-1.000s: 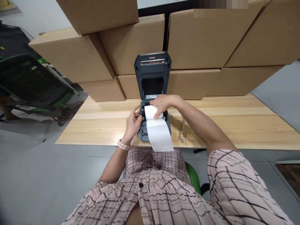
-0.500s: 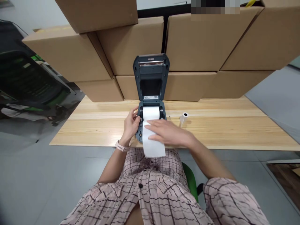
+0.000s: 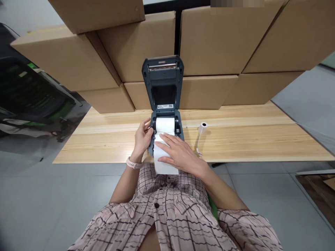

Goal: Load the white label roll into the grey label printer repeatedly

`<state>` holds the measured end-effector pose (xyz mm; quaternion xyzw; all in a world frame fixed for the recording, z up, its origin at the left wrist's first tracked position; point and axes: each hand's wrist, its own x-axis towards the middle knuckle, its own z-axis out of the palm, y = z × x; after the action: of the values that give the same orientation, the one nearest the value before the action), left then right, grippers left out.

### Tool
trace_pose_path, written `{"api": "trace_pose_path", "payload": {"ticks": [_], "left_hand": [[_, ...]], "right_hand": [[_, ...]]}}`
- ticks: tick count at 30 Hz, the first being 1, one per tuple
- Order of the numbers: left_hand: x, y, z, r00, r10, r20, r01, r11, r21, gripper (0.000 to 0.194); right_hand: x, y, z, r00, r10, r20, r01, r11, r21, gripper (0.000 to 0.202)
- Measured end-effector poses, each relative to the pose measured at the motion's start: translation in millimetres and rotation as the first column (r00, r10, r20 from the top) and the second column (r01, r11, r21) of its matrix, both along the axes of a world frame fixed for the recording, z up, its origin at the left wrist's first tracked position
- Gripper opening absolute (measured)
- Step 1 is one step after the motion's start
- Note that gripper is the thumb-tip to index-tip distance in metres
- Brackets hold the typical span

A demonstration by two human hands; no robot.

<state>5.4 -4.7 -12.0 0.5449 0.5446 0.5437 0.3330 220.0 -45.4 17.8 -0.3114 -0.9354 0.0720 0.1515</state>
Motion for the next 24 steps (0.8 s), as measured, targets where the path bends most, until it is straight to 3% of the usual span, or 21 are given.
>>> {"api": "trace_pose_path", "payload": {"ticks": [7,16,19,22,24], "left_hand": [[1,-3,-3.2,0.992,-0.014,0.129,0.02,0.999,-0.045,0.046],[20,-69,8.8,0.965,-0.062,0.255,0.109,0.979,-0.173,0.086],[21,-80,10.3,0.938,-0.084,0.337,0.167,0.96,-0.225,0.095],[21,-84,8.0,0.926,-0.113,0.361,0.201,0.956,-0.214,0.103],[20,-86,5.6,0.928,-0.109,0.357,0.196,0.956,-0.217,0.105]], "right_hand": [[1,-4,-3.7,1.0,-0.005,0.012,0.005,0.999,0.045,0.068],[5,-15,-7.9,0.998,-0.011,-0.068,0.011,1.0,0.007,0.074],[22,-12,4.3,0.978,0.053,-0.203,-0.07,0.994,-0.078,0.055],[37,22,31.2,0.875,-0.068,-0.48,0.021,0.995,-0.102,0.031],[38,66,55.1,0.691,-0.216,-0.69,0.22,0.972,-0.084,0.03]]}}
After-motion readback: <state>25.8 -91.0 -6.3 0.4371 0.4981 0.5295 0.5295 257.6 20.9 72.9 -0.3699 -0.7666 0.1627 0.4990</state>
